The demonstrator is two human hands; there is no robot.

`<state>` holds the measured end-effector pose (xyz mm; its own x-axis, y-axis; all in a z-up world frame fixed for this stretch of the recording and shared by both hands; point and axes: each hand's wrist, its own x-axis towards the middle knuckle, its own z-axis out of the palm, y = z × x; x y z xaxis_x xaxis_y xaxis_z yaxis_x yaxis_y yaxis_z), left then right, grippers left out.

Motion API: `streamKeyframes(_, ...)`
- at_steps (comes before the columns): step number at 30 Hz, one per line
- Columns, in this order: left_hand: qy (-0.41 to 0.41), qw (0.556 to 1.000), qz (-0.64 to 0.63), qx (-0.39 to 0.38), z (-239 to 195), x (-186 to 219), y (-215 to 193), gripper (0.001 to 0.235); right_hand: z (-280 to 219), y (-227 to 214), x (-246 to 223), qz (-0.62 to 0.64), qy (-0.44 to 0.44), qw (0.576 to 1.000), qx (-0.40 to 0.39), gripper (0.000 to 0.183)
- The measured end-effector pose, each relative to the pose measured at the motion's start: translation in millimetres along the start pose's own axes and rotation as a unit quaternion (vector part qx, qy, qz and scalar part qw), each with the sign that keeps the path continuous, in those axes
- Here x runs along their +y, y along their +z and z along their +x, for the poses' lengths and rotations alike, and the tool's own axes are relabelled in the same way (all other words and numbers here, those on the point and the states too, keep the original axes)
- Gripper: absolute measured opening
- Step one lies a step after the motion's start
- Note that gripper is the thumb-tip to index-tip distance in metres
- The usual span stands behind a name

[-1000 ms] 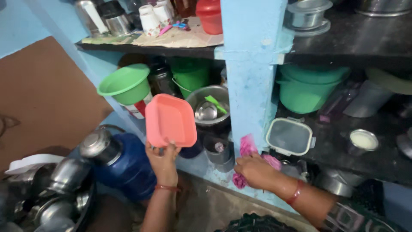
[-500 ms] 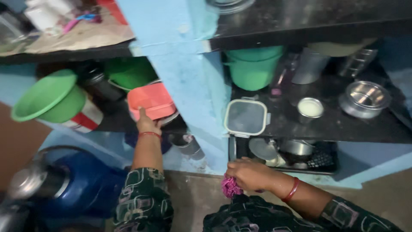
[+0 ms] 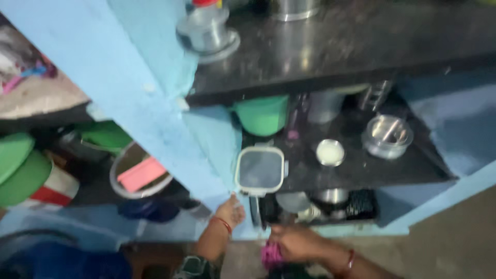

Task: The person wipes several metal containers and a plastic lunchbox with a pink cloth, moving them from a shelf to a large basin and back to storage.

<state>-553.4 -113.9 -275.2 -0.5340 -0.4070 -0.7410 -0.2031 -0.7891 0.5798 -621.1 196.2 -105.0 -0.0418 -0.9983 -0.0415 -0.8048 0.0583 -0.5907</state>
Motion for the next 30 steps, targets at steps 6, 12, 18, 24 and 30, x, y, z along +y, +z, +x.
streamKeyframes(6,-0.052,0.965,0.251,0.060,15,15,55,0.085,-26,22,15,0.066,-0.075,0.993,0.064,0.027)
streamKeyframes(12,-0.060,0.970,0.231,0.036,21,8,60,0.051,-40,10,9,0.025,0.006,0.999,0.046,0.033)
streamKeyframes(18,0.036,0.997,0.068,-0.002,-4,-29,7,0.031,-31,-1,-16,0.006,0.039,0.996,0.082,0.036)
streamKeyframes(24,0.296,0.894,0.334,0.046,-97,-32,-77,0.022,-17,-23,-32,0.006,-0.015,0.988,0.153,0.037)
streamKeyframes(30,0.391,0.666,0.577,0.265,-241,-21,-135,0.036,19,-15,-88,0.016,-0.036,0.996,0.083,0.032)
